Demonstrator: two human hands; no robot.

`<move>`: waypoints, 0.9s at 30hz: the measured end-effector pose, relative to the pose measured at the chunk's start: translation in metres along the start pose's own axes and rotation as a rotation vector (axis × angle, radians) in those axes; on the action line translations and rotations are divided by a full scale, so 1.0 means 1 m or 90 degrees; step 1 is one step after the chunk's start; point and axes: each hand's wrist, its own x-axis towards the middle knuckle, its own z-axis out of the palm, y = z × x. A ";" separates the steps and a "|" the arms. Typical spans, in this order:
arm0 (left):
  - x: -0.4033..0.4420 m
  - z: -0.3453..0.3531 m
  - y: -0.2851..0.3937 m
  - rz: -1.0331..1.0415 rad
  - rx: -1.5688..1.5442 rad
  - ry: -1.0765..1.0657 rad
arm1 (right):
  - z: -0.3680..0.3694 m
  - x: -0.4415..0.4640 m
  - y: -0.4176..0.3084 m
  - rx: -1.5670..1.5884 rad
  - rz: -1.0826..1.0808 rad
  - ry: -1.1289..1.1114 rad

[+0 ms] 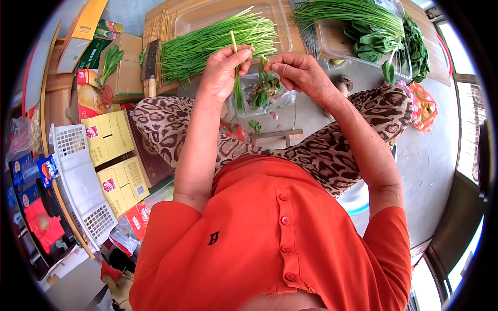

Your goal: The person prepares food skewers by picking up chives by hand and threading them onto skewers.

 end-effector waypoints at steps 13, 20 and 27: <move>-0.001 -0.004 0.002 -0.049 -0.011 -0.031 | -0.001 -0.001 -0.001 -0.003 0.001 -0.009; -0.003 0.000 -0.005 -0.069 0.008 -0.046 | 0.000 0.001 0.001 -0.004 -0.001 -0.008; 0.003 0.009 -0.025 0.044 0.131 0.061 | 0.000 0.004 0.004 -0.003 0.033 0.042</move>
